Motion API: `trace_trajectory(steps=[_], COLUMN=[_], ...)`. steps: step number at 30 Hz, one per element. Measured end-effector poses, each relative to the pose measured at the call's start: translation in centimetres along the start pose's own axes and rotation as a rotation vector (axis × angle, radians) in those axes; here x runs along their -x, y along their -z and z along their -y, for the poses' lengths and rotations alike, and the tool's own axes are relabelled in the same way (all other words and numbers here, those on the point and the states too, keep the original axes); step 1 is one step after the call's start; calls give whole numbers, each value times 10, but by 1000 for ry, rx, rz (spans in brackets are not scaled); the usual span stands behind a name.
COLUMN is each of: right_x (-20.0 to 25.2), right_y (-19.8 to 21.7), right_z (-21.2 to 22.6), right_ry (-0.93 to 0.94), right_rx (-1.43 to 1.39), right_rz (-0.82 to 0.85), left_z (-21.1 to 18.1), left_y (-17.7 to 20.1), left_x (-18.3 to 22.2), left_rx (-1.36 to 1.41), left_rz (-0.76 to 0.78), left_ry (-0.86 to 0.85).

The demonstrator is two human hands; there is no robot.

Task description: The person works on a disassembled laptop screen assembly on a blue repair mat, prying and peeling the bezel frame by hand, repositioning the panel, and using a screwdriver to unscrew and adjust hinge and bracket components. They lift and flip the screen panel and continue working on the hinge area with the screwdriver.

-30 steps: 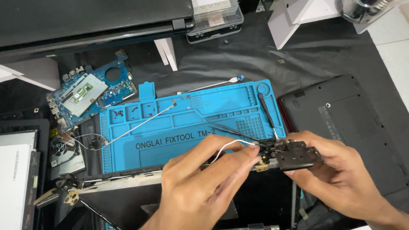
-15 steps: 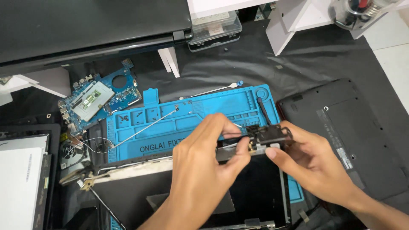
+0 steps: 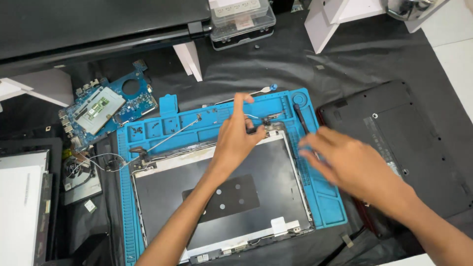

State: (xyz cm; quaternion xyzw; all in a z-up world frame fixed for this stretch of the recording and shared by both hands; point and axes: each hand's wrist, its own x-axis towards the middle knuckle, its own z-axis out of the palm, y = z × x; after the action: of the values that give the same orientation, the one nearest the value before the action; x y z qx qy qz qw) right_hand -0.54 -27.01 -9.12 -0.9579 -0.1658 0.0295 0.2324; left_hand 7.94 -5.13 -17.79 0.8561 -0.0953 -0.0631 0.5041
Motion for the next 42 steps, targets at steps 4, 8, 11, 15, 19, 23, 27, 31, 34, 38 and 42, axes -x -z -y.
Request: trace_trajectory(steps=[4, 8, 11, 15, 19, 23, 27, 31, 34, 38, 42], right_x=[52, 95, 105, 84, 65, 44, 35, 23, 30, 35, 28], right_y=[18, 22, 21, 18, 16, 16, 8, -26, -41, -54, -54], right_z=[20, 37, 46, 55, 60, 56, 47, 30, 24, 6, 8], right_ry=[404, 321, 229, 204, 179, 127, 53, -292, -236, -472, -313], right_rx=[62, -210, -212, -193, -171, -118, -84, -195, -191, -147, -95], right_rz=[110, 320, 309, 266, 209, 126, 77, 196, 107, 258, 115], left_z=[9, 12, -4, -10, -18, -2, 26, 44, 55, 58, 58], left_y=[-8, -8, 2, 31, 73, 120, 147, 151, 142, 130, 137], left_x=[2, 7, 25, 53, 96, 131, 164, 178, 186, 187, 182], left_rx=[-108, -138, -25, -1, -82, -229, -443, -398, -296, -241, -75], left_rz=[-68, -91, -62, -116, -146, -307, -486, -535, -535, -598, -588], left_ry=[-153, -222, -157, -250, -306, -168, -30, 117, 129, 58, 78])
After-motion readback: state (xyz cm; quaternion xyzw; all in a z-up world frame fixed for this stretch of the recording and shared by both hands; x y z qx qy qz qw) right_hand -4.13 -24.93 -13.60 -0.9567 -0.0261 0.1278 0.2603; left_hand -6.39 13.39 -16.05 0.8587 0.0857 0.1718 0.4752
